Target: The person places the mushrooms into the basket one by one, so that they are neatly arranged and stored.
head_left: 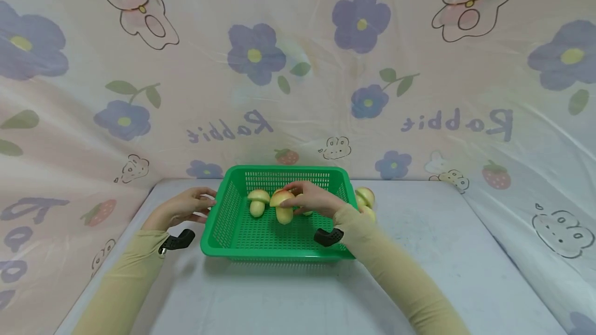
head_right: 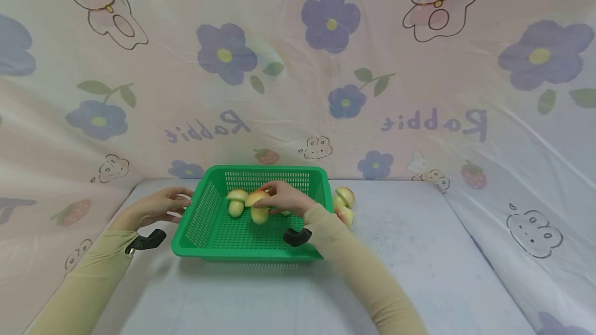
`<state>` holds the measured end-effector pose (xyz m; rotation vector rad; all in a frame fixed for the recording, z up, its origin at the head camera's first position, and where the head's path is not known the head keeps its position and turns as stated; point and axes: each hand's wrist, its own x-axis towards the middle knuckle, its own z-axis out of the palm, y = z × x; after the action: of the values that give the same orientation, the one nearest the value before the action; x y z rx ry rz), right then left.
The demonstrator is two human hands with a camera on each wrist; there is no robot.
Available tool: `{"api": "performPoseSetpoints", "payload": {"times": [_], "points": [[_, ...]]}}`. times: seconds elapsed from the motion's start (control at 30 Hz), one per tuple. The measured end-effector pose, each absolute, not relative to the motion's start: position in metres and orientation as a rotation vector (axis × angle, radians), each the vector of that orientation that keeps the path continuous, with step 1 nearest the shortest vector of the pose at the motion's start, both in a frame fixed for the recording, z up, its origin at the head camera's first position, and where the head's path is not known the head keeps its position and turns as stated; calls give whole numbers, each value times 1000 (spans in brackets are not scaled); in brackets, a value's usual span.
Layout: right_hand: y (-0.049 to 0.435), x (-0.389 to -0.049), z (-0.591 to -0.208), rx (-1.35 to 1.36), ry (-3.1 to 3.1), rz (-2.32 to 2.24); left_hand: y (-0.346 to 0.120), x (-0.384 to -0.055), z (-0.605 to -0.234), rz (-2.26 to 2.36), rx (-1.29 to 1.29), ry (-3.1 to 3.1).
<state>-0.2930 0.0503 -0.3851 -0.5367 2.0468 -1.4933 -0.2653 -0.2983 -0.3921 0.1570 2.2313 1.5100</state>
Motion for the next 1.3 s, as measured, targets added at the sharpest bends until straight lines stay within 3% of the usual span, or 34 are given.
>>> {"api": "performPoseSetpoints", "payload": {"times": [1.3], "points": [[-1, -289, -410, -518, 2110, -1283, -299, -266, -394, 1510, 147, 2221]]}}
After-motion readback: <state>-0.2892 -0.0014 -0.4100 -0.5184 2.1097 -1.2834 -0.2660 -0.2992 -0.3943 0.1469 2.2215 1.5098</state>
